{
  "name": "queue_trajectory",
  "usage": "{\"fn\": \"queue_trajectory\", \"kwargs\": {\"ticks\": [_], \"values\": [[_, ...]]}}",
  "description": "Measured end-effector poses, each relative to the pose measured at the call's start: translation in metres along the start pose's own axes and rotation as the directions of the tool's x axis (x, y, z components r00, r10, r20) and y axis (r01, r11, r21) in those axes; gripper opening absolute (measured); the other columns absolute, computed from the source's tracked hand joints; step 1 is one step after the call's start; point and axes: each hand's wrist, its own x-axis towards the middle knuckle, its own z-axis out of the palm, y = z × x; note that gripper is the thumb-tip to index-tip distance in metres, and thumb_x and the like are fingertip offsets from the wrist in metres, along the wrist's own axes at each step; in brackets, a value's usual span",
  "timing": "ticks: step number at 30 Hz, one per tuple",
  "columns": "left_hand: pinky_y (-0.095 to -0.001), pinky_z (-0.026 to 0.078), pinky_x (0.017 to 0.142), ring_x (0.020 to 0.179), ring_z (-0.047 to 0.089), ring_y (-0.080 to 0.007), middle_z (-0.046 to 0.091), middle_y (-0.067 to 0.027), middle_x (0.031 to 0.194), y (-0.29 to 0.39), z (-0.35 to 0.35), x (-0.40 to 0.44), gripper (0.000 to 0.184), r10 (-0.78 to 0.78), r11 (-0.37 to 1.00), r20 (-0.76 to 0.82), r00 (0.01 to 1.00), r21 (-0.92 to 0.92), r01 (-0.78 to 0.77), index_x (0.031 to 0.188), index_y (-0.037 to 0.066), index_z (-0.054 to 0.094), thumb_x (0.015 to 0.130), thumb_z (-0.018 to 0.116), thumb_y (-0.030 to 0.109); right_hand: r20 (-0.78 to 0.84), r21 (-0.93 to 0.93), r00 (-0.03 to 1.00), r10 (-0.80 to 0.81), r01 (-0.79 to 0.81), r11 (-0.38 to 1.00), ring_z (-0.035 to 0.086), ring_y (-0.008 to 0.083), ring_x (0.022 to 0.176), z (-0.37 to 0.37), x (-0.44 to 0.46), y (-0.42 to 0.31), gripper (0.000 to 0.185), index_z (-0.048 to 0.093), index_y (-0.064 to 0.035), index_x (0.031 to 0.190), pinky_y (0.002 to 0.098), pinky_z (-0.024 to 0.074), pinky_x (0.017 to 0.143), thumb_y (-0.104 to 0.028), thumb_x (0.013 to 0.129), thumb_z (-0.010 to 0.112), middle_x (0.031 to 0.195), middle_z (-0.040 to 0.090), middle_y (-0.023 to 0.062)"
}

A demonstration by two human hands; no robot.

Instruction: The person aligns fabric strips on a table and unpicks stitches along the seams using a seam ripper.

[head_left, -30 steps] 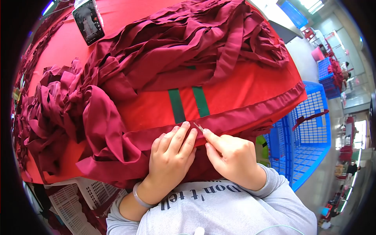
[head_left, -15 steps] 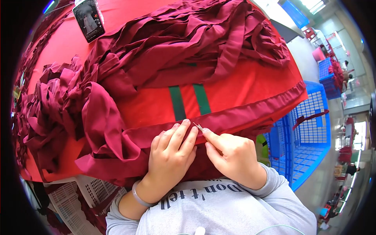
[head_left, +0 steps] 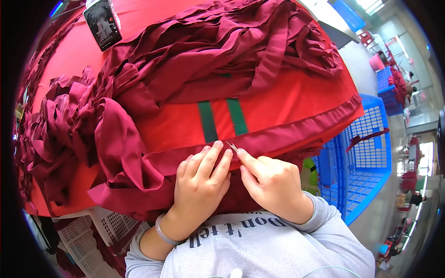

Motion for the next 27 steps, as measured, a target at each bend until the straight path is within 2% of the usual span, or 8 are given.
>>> {"fn": "queue_trajectory", "kwargs": {"ticks": [4, 8, 9, 11, 14, 18, 21, 27], "values": [[-0.0405, 0.043, 0.094, 0.114, 0.057, -0.0270, 0.059, -0.0084, 0.132, -0.001, 0.001, 0.000, 0.048, 0.008, 1.000, -0.016, 1.000, -0.006, -0.008, 0.122, 0.011, 0.066, 0.075, 0.073, 0.018, -0.082, 0.145, 0.996, 0.030, -0.018, 0.989, 0.066, 0.0231, 0.058, 0.018, 0.004, 0.002, 0.030, 0.068, -0.0009, 0.115, 0.0337, 0.0512, 0.051, -0.013, 0.088, 0.064, 0.073, 0.067, 0.0102], [-0.0406, 0.043, 0.095, 0.114, 0.057, -0.0267, 0.059, -0.0081, 0.132, -0.001, -0.001, 0.000, 0.049, 0.005, 1.000, 0.004, 1.000, -0.005, -0.005, 0.123, 0.012, 0.066, 0.075, 0.073, 0.018, -0.105, 0.321, 0.963, 0.249, -0.204, 0.925, 0.073, 0.0260, 0.085, 0.012, 0.007, 0.005, 0.031, 0.063, 0.0067, 0.121, 0.0293, 0.0563, 0.075, -0.002, 0.092, 0.062, 0.095, 0.072, 0.0217], [-0.0406, 0.043, 0.095, 0.115, 0.057, -0.0266, 0.058, -0.0081, 0.132, 0.000, -0.001, 0.000, 0.049, 0.004, 1.000, 0.009, 1.000, -0.006, -0.004, 0.123, 0.013, 0.066, 0.075, 0.073, 0.018, -0.164, 0.376, 0.961, 0.221, -0.146, 0.915, 0.073, 0.0204, 0.081, 0.011, 0.008, 0.011, 0.030, 0.064, 0.0069, 0.120, 0.0286, 0.0558, 0.072, -0.003, 0.092, 0.063, 0.095, 0.073, 0.0208], [-0.0404, 0.043, 0.095, 0.115, 0.056, -0.0263, 0.058, -0.0081, 0.132, 0.000, -0.001, 0.001, 0.048, 0.004, 1.000, 0.002, 1.000, 0.000, -0.004, 0.123, 0.015, 0.067, 0.075, 0.073, 0.018, -0.157, 0.308, 0.975, 0.158, -0.104, 0.946, 0.066, 0.0266, 0.059, 0.003, 0.004, 0.011, 0.031, 0.069, -0.0033, 0.117, 0.0370, 0.0518, 0.053, -0.012, 0.087, 0.066, 0.074, 0.067, 0.0125], [-0.0401, 0.043, 0.094, 0.115, 0.056, -0.0260, 0.058, -0.0082, 0.132, 0.000, 0.000, 0.001, 0.048, 0.015, 1.000, -0.002, 1.000, 0.013, -0.015, 0.124, 0.017, 0.067, 0.076, 0.073, 0.018, 0.030, 0.081, 0.998, 0.056, -0.058, 0.995, 0.062, 0.0211, 0.054, -0.010, -0.004, 0.006, 0.032, 0.070, -0.0063, 0.115, 0.0335, 0.0476, 0.048, -0.016, 0.084, 0.067, 0.065, 0.060, 0.0065], [-0.0400, 0.043, 0.094, 0.115, 0.056, -0.0257, 0.057, -0.0081, 0.132, -0.001, 0.001, 0.000, 0.048, 0.024, 0.999, -0.002, 1.000, 0.025, -0.024, 0.124, 0.018, 0.067, 0.076, 0.072, 0.018, -0.001, -0.025, 1.000, 0.009, -0.009, 1.000, 0.061, 0.0208, 0.053, 0.000, 0.000, 0.001, 0.034, 0.069, -0.0039, 0.117, 0.0333, 0.0471, 0.047, -0.016, 0.085, 0.067, 0.067, 0.060, 0.0064], [-0.0401, 0.042, 0.095, 0.115, 0.056, -0.0256, 0.057, -0.0080, 0.133, 0.000, -0.001, 0.000, 0.047, 0.023, 1.000, 0.010, 1.000, 0.020, -0.023, 0.124, 0.018, 0.067, 0.076, 0.072, 0.018, -0.188, 0.054, 0.977, 0.104, -0.096, 0.994, 0.064, 0.0246, 0.057, 0.006, 0.012, 0.005, 0.033, 0.070, -0.0023, 0.115, 0.0338, 0.0496, 0.052, -0.007, 0.082, 0.069, 0.070, 0.065, 0.0112], [-0.0398, 0.043, 0.094, 0.113, 0.058, -0.0226, 0.059, -0.0078, 0.131, 0.000, 0.001, 0.000, 0.043, 0.021, 0.998, -0.006, 1.000, 0.054, -0.020, 0.123, 0.019, 0.066, 0.080, 0.066, 0.020, 0.028, 0.083, 0.998, 0.057, -0.059, 0.995, 0.059, 0.0226, 0.051, -0.010, 0.000, 0.000, 0.031, 0.071, -0.0025, 0.112, 0.0346, 0.0472, 0.050, -0.009, 0.082, 0.069, 0.062, 0.059, 0.0095]]}}
